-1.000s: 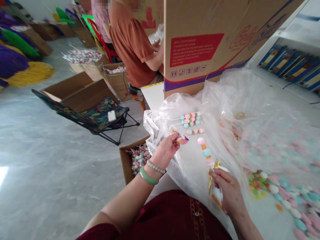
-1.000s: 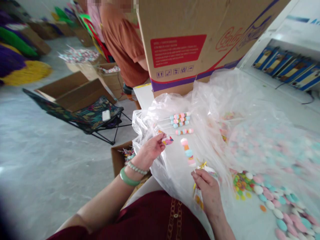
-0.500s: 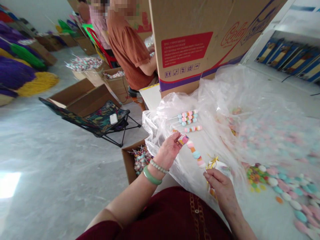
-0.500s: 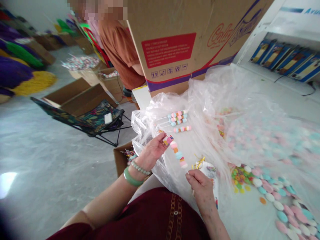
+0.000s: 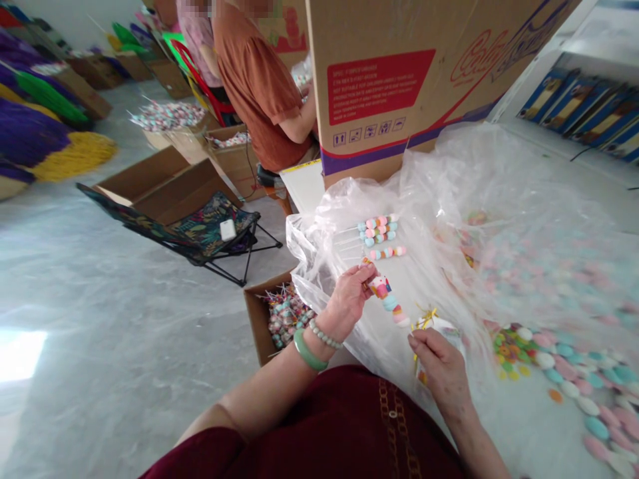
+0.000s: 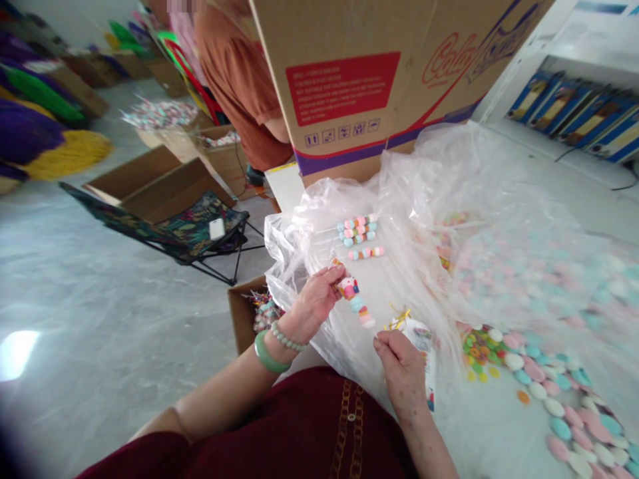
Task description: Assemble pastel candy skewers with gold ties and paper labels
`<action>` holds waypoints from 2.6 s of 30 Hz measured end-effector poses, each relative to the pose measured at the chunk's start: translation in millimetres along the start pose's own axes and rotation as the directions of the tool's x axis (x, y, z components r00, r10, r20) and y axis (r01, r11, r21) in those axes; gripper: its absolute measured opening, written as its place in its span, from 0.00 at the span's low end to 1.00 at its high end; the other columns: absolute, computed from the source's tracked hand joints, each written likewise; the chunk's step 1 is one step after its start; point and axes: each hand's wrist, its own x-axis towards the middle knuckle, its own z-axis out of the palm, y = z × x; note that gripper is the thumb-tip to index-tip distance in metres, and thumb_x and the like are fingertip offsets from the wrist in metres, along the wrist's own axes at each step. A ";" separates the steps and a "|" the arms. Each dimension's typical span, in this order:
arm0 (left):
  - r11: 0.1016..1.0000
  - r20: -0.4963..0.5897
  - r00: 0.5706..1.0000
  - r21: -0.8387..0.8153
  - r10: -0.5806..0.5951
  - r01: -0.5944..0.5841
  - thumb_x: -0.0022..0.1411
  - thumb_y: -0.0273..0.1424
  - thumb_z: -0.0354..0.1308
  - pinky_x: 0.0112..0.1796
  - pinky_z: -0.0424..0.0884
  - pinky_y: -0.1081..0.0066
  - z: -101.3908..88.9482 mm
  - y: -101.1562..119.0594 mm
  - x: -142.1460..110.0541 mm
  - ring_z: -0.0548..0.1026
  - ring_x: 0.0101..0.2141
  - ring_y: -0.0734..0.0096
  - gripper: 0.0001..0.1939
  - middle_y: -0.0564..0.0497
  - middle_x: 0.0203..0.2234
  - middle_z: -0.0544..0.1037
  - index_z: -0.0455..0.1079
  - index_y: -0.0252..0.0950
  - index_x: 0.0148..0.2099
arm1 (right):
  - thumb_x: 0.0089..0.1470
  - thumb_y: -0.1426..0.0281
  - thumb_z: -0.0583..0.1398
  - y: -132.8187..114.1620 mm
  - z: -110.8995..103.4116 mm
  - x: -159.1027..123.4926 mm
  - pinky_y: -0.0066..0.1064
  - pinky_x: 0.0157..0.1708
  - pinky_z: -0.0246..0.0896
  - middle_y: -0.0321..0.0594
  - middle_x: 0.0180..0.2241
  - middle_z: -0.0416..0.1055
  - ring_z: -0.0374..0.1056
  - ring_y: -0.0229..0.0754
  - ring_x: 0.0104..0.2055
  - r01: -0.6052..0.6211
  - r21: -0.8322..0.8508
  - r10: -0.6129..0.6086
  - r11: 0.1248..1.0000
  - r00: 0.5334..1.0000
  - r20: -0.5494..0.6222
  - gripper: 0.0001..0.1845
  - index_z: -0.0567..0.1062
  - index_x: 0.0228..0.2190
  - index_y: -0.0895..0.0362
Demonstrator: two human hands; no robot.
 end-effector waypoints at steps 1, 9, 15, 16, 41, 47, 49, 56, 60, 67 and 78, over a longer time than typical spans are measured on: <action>1.000 0.018 1.000 0.000 -0.013 0.013 0.47 0.33 0.65 0.28 0.68 0.73 0.7 -1.7 -1.9 0.70 0.23 0.77 0.11 0.54 0.23 0.71 0.69 0.32 0.29 | 0.49 0.62 0.59 2.2 1.1 0.3 0.31 0.33 0.53 0.34 0.24 0.66 0.60 0.40 0.30 -0.031 0.018 0.031 0.999 0.999 -0.014 0.11 0.75 0.24 0.56; 0.996 0.096 0.995 0.079 -0.040 0.032 0.49 0.35 0.65 0.30 0.70 0.73 2.9 -8.9 -12.9 0.70 0.24 0.78 0.13 0.53 0.25 0.73 0.71 0.32 0.34 | 0.50 0.62 0.58 20.5 9.9 4.0 0.28 0.25 0.51 0.32 0.19 0.62 0.58 0.38 0.23 -0.106 -0.024 0.106 0.994 0.994 0.004 0.11 0.73 0.25 0.56; 0.984 0.002 0.998 0.171 -0.060 0.059 0.48 0.32 0.65 0.30 0.71 0.71 -3.7 -16.2 -9.3 0.70 0.21 0.78 0.10 0.54 0.22 0.72 0.69 0.32 0.31 | 0.57 0.70 0.51 22.2 14.6 -0.4 0.30 0.31 0.54 0.40 0.26 0.72 0.66 0.41 0.31 0.222 -0.649 -0.334 0.727 0.941 -0.052 0.13 0.74 0.27 0.57; 0.985 0.006 0.997 0.156 -0.074 0.072 0.49 0.32 0.65 0.30 0.70 0.72 -5.8 -17.7 -8.1 0.70 0.21 0.78 0.10 0.54 0.22 0.73 0.69 0.32 0.31 | 0.57 0.72 0.50 23.1 15.9 -1.1 0.30 0.31 0.53 0.41 0.26 0.71 0.66 0.41 0.30 0.274 -0.699 -0.393 0.660 0.920 -0.010 0.15 0.74 0.26 0.57; 0.991 0.191 0.980 0.132 -0.063 0.038 0.49 0.35 0.66 0.37 0.70 0.68 -7.4 -20.5 -7.7 0.76 0.28 0.71 0.13 0.52 0.27 0.74 0.69 0.33 0.32 | 0.39 0.67 0.67 9.9 19.2 8.0 0.22 0.14 0.31 0.23 0.14 0.52 0.39 0.26 0.14 -0.693 0.626 0.291 0.357 0.720 0.630 0.12 0.70 0.26 0.58; 0.987 0.152 0.985 0.148 -0.078 0.056 0.50 0.38 0.64 0.37 0.70 0.67 -10.8 -19.4 -4.9 0.74 0.29 0.71 0.14 0.50 0.27 0.74 0.71 0.31 0.32 | 0.42 0.62 0.64 11.0 23.6 9.8 0.24 0.15 0.37 0.27 0.14 0.56 0.45 0.30 0.15 -0.446 0.582 0.342 0.680 0.895 0.286 0.12 0.71 0.27 0.57; 0.985 0.140 0.988 0.165 -0.068 0.044 0.50 0.38 0.64 0.37 0.69 0.68 -10.3 -20.1 -4.7 0.73 0.29 0.71 0.13 0.50 0.27 0.74 0.71 0.31 0.32 | 0.46 0.61 0.60 10.6 23.5 8.5 0.26 0.18 0.42 0.29 0.15 0.59 0.50 0.33 0.17 -0.302 0.337 0.294 0.892 0.953 0.074 0.11 0.71 0.26 0.56; 0.972 0.040 0.999 0.236 -0.026 0.016 0.49 0.35 0.64 0.37 0.68 0.70 -1.2 -25.6 -8.1 0.71 0.28 0.73 0.11 0.52 0.22 0.72 0.71 0.31 0.26 | 0.54 0.76 0.49 11.4 25.7 0.4 0.30 0.28 0.48 0.41 0.23 0.68 0.61 0.40 0.27 0.295 -0.675 -0.337 0.676 0.939 0.072 0.14 0.72 0.24 0.56; 0.970 0.068 0.992 0.225 -0.105 0.087 0.48 0.33 0.64 0.37 0.69 0.68 -7.4 -21.0 -4.7 0.72 0.27 0.73 0.10 0.51 0.22 0.73 0.71 0.31 0.26 | 0.53 0.72 0.52 6.8 27.7 3.4 0.29 0.27 0.50 0.37 0.21 0.67 0.62 0.39 0.26 0.187 -0.517 -0.183 0.836 0.981 0.059 0.11 0.71 0.24 0.55; 0.953 0.295 0.909 0.009 -0.293 0.304 0.42 0.16 0.59 0.47 0.67 0.60 -16.0 1.7 4.7 0.75 0.42 0.59 0.08 0.43 0.35 0.78 0.70 0.30 0.27 | 0.44 0.65 0.61 -5.8 25.5 8.9 0.25 0.16 0.42 0.29 0.14 0.61 0.50 0.31 0.16 -0.341 0.429 0.257 0.837 0.935 0.242 0.08 0.70 0.21 0.56; 0.926 0.252 0.914 -0.127 -0.317 0.356 0.52 0.31 0.63 0.44 0.69 0.61 -8.7 -2.7 1.7 0.76 0.32 0.66 0.08 0.50 0.24 0.74 0.69 0.32 0.28 | 0.38 0.64 0.63 -2.5 24.7 11.8 0.26 0.17 0.35 0.28 0.15 0.56 0.44 0.30 0.17 -0.433 0.444 0.358 0.784 0.900 0.247 0.11 0.75 0.24 0.59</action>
